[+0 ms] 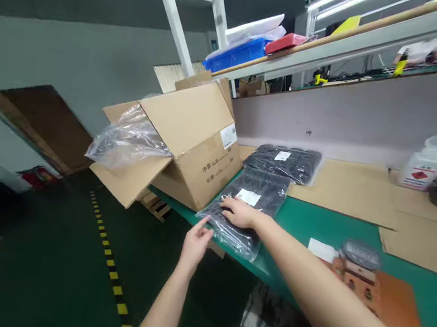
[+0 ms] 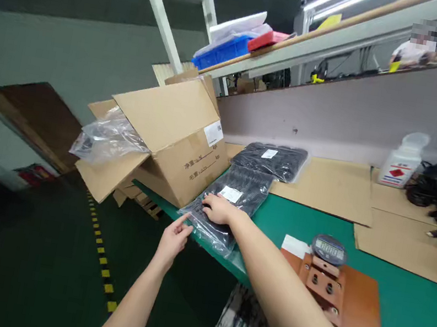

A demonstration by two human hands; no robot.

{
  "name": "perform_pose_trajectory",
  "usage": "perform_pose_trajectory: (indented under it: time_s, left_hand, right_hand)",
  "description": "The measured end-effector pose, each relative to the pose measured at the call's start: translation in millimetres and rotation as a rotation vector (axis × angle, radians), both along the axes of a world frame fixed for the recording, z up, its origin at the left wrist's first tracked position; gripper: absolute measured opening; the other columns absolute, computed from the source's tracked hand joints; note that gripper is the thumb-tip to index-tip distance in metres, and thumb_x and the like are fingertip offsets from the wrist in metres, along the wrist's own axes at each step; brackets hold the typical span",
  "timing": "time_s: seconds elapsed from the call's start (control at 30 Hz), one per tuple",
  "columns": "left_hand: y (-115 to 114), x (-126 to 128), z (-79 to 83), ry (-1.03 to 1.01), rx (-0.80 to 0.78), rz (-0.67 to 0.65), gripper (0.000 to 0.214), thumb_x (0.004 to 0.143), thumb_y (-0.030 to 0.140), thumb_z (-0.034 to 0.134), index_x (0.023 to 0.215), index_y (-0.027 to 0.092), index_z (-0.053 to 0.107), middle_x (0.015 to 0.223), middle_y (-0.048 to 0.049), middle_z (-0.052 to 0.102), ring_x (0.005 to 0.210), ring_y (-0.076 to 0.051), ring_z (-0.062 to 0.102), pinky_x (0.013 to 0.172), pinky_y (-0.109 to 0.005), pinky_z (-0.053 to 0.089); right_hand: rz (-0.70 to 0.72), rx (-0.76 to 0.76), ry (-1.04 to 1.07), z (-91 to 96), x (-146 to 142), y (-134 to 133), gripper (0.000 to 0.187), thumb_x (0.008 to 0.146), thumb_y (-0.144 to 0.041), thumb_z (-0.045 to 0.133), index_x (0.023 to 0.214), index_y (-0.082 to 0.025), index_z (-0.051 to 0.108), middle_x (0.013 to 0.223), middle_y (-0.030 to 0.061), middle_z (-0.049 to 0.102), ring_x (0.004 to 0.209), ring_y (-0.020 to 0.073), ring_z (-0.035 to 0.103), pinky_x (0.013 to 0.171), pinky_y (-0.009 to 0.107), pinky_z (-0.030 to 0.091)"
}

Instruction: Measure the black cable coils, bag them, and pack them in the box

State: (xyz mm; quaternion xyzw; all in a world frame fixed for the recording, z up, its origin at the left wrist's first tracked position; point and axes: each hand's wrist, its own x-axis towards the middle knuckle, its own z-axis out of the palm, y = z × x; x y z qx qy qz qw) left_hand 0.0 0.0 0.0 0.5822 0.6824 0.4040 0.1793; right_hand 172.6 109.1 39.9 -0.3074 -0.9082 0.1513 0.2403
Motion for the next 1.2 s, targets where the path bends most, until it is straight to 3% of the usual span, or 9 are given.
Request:
perform_pose_trajectory:
  time_s: [0.17, 0.27, 0.37, 0.5, 0.63, 0.73, 0.93, 1.07, 1.2]
  left_hand:
    - [7, -24, 12.7, 0.103, 0.003, 0.041, 0.047, 0.087, 0.034, 0.054, 0.13, 0.016, 0.061, 0.062, 0.0017, 0.058, 0.057, -0.015, 0.056, 0.06, -0.026, 0.047]
    - [10, -29, 14.6, 0.187, 0.002, 0.051, 0.039, 0.088, 0.033, 0.054, 0.123, 0.02, 0.066, 0.092, -0.0075, 0.072, 0.086, -0.021, 0.067, 0.08, -0.031, 0.05]
    - [11, -27, 13.0, 0.26, 0.0, 0.052, 0.038, 0.092, 0.034, 0.05, 0.125, 0.021, 0.065, 0.12, -0.0103, 0.068, 0.109, -0.024, 0.063, 0.094, -0.033, 0.046]
    - [13, -25, 8.9, 0.332, -0.03, 0.074, 0.042, 0.094, 0.034, 0.046, 0.128, 0.016, 0.062, 0.11, -0.0133, 0.071, 0.099, -0.025, 0.067, 0.085, -0.034, 0.049]
    - [14, -27, 7.2, 0.385, -0.039, 0.089, 0.043, 0.094, 0.036, 0.045, 0.128, 0.015, 0.06, 0.083, -0.0084, 0.07, 0.076, -0.022, 0.067, 0.066, -0.03, 0.05]
    - [11, -24, 10.6, 0.434, 0.002, 0.072, 0.045, 0.093, 0.037, 0.047, 0.133, 0.018, 0.056, 0.085, -0.0072, 0.067, 0.075, -0.022, 0.066, 0.064, -0.03, 0.05]
    - [4, -7, 26.2, 0.509, 0.136, -0.113, 0.039, 0.091, 0.031, 0.05, 0.129, 0.022, 0.057, 0.108, -0.0099, 0.062, 0.101, -0.025, 0.063, 0.085, -0.036, 0.052]
    - [7, 2, 28.7, 0.525, 0.196, -0.246, 0.043, 0.093, 0.023, 0.045, 0.136, 0.022, 0.049, 0.132, -0.0116, 0.053, 0.127, -0.024, 0.049, 0.107, -0.038, 0.041]
    - [15, -1, 25.2, 0.523, 0.167, -0.285, 0.05, 0.092, 0.022, 0.046, 0.142, 0.019, 0.041, 0.147, -0.0141, 0.042, 0.139, -0.027, 0.037, 0.114, -0.045, 0.034]
  right_hand:
    - [-0.086, 0.068, 0.067, 3.2, -1, -35, 0.039, 0.094, -0.045, 0.052, 0.118, -0.015, 0.06, 0.116, 0.0123, 0.067, 0.109, 0.0254, 0.061, 0.104, 0.049, 0.037]
    - [-0.148, 0.155, 0.086, -1.5, 2, -66, 0.049, 0.087, -0.046, 0.061, 0.123, -0.013, 0.055, 0.124, 0.0154, 0.062, 0.118, 0.03, 0.054, 0.108, 0.05, 0.03]
    - [-0.21, 0.246, 0.078, -5.9, 4, -87, 0.037, 0.085, -0.03, 0.063, 0.116, -0.01, 0.058, 0.12, 0.0177, 0.061, 0.112, 0.0312, 0.053, 0.1, 0.046, 0.034]
    - [-0.274, 0.349, 0.064, -6.6, 2, -89, 0.008, 0.087, -0.014, 0.055, 0.085, -0.013, 0.063, 0.088, 0.0127, 0.064, 0.085, 0.0261, 0.056, 0.075, 0.037, 0.038]
    - [-0.302, 0.423, 0.09, -4.8, 3, -81, 0.022, 0.093, -0.013, 0.048, 0.074, -0.015, 0.061, 0.077, 0.008, 0.06, 0.073, 0.0206, 0.053, 0.066, 0.032, 0.032]
    - [-0.295, 0.455, 0.129, -4.2, 6, -82, 0.023, 0.095, -0.015, 0.048, 0.076, -0.015, 0.061, 0.077, 0.0066, 0.059, 0.073, 0.0191, 0.052, 0.064, 0.031, 0.03]
    - [-0.276, 0.451, 0.224, -2.6, 12, -87, 0.02, 0.095, -0.014, 0.048, 0.086, -0.015, 0.065, 0.079, 0.0066, 0.062, 0.074, 0.0192, 0.054, 0.064, 0.031, 0.033]
    - [-0.25, 0.411, 0.293, -0.1, 18, -88, 0.019, 0.096, -0.015, 0.047, 0.091, -0.015, 0.065, 0.083, 0.0074, 0.064, 0.077, 0.0201, 0.056, 0.066, 0.032, 0.038]
    - [-0.232, 0.338, 0.379, -5.5, 32, -104, 0.017, 0.096, -0.017, 0.047, 0.096, -0.017, 0.064, 0.089, 0.0075, 0.065, 0.082, 0.0202, 0.06, 0.073, 0.033, 0.044]
